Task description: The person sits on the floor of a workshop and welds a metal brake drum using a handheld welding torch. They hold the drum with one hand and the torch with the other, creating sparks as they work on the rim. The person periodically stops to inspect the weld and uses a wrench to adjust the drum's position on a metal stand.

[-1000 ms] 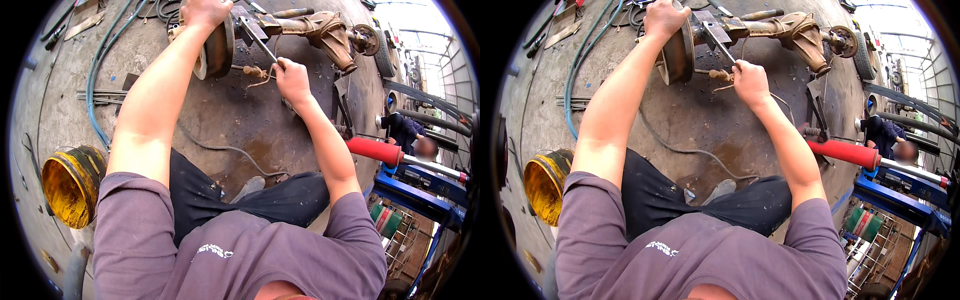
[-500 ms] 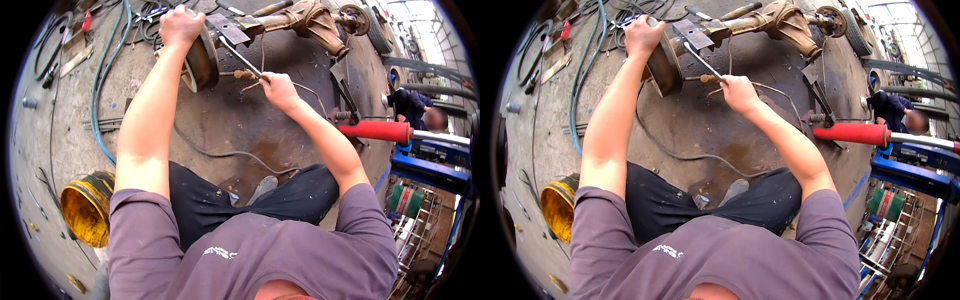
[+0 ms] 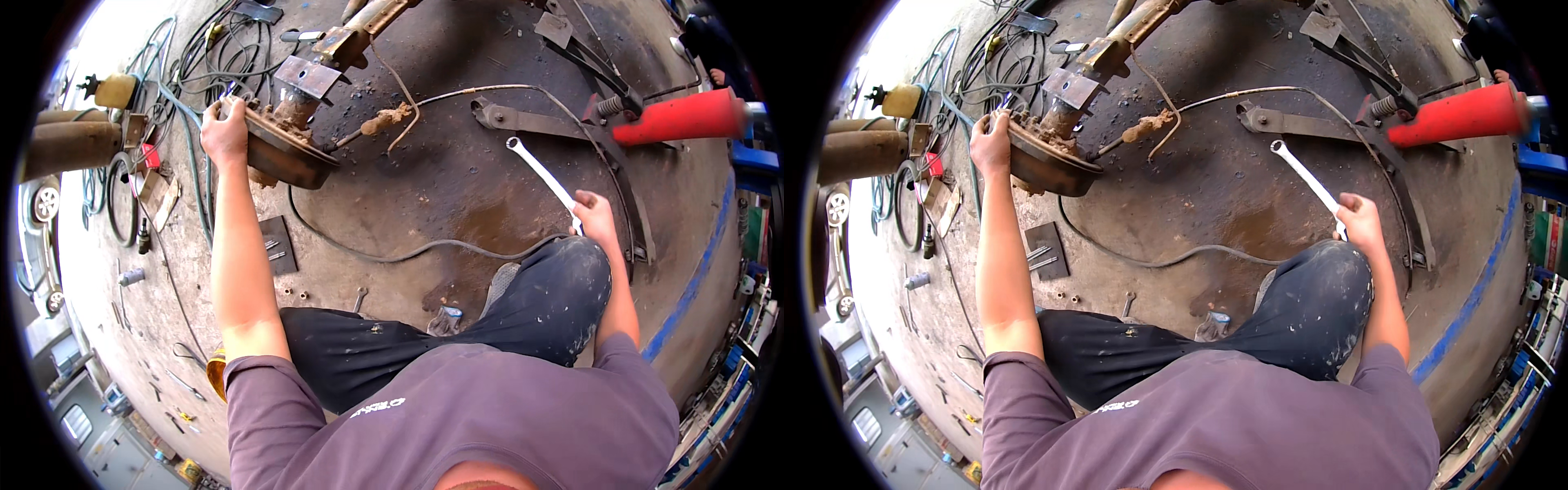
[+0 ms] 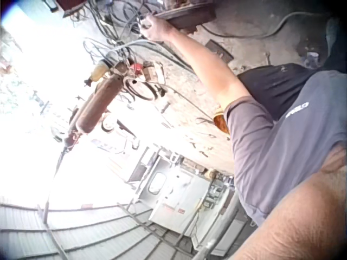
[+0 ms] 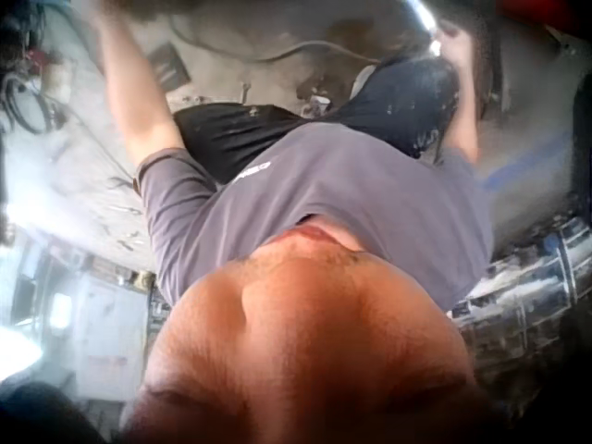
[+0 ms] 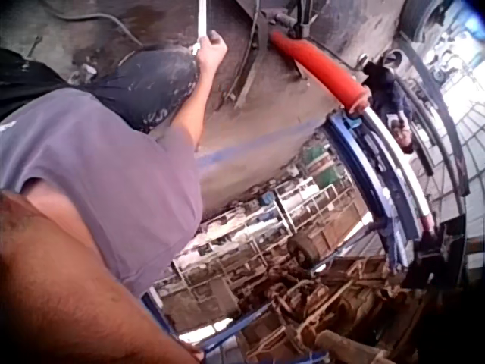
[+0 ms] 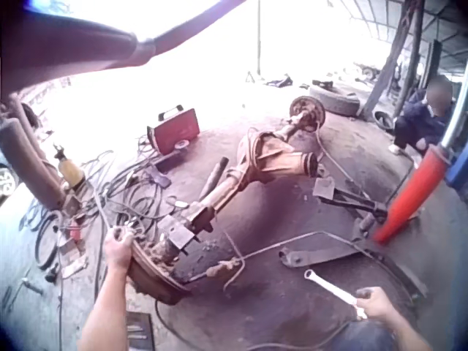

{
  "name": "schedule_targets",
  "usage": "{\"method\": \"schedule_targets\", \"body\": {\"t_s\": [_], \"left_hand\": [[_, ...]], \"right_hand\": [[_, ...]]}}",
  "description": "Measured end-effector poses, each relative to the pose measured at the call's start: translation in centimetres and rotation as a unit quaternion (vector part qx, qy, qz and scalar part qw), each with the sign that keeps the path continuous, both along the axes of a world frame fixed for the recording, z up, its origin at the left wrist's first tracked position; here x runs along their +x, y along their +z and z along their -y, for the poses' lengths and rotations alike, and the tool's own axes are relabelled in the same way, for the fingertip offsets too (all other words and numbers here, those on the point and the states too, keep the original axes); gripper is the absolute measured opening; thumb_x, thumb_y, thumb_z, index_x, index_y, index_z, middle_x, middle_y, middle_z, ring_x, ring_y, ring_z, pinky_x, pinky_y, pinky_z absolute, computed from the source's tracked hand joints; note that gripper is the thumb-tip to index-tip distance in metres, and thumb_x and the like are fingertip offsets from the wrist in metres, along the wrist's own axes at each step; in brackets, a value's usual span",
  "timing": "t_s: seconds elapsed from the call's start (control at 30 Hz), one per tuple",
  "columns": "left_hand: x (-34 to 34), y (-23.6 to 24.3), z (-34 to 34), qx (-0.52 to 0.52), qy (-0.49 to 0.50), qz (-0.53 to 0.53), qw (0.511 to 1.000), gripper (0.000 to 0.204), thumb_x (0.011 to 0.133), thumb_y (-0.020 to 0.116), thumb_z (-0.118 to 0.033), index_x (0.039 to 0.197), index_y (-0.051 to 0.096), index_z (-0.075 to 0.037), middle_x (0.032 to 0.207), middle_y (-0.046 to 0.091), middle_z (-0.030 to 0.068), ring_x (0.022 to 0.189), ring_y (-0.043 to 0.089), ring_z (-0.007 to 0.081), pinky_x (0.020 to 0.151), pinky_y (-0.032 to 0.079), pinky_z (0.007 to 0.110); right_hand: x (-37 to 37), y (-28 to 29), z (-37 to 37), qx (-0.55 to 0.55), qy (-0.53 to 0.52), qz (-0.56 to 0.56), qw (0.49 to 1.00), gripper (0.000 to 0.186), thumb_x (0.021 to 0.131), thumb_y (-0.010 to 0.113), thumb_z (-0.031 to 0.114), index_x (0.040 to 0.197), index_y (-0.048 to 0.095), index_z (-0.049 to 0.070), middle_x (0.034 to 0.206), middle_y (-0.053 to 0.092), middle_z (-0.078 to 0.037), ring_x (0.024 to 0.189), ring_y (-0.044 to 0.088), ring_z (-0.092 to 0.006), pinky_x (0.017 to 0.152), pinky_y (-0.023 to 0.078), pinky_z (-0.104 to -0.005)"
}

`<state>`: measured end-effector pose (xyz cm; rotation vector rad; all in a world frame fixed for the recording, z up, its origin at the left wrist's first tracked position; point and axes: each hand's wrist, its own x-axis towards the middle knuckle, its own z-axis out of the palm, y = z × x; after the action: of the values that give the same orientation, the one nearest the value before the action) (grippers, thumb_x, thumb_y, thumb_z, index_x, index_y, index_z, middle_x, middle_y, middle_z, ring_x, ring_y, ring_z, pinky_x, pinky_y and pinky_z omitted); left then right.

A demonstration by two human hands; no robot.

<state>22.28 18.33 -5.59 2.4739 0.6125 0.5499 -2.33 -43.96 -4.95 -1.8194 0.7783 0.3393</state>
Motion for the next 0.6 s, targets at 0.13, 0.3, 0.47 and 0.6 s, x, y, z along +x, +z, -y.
{"method": "schedule_targets", "body": {"t_s": [0.13, 0.3, 0.47, 0.6], "left_hand": [[0.2, -1.1, -1.7, -0.031, -0.029, 0.02, 0.999, 0.06, 0.079, 0.076, -0.041, 0.121, 0.07, 0.001, 0.113, 0.074, 0.0174, 0.104, 0.07, 0.0282, 0.096, 0.051, 0.036], [1.5, -1.6, -3.8, -0.087, -0.068, 0.017, 0.994, 0.052, 0.083, 0.075, -0.029, 0.122, 0.068, 0.006, 0.114, 0.073, 0.0139, 0.102, 0.068, 0.0206, 0.094, 0.051, 0.031], [2.7, -1.4, -5.3, -0.113, -0.095, -0.034, 0.988, 0.053, 0.089, 0.069, -0.027, 0.128, 0.065, 0.008, 0.122, 0.07, 0.0153, 0.109, 0.064, 0.0204, 0.099, 0.048, 0.03], [1.6, -1.2, -6.5, 0.045, 0.015, -0.124, 0.991, 0.072, 0.091, 0.067, -0.043, 0.141, 0.053, 0.007, 0.133, 0.064, 0.0228, 0.12, 0.063, 0.0319, 0.105, 0.045, 0.037]], "right_hand": [[-9.3, -7.3, 2.9, 0.123, -0.24, 0.032, 0.962, 0.011, 0.095, 0.059, 0.002, 0.085, 0.058, 0.005, 0.075, 0.058, 0.0, 0.058, 0.053, -0.0083, 0.053, 0.045, -0.0277], [-14.1, -14.7, 4.6, 0.143, -0.302, 0.056, 0.941, 0.015, 0.098, 0.06, 0.003, 0.084, 0.056, 0.006, 0.074, 0.058, 0.0, 0.057, 0.053, -0.0086, 0.048, 0.045, -0.0274], [-13.6, -15.7, 6.1, 0.142, -0.264, 0.093, 0.949, 0.012, 0.099, 0.063, 0.004, 0.089, 0.058, 0.0, 0.081, 0.06, -0.002, 0.057, 0.053, -0.0075, 0.048, 0.048, -0.0258], [-13.9, -17.8, 10.2, -0.022, -0.194, 0.022, 0.98, 0.043, 0.095, 0.072, 0.009, 0.127, 0.058, -0.016, 0.096, 0.068, -0.011, 0.067, 0.058, -0.0074, 0.053, 0.052, -0.0253]]}}
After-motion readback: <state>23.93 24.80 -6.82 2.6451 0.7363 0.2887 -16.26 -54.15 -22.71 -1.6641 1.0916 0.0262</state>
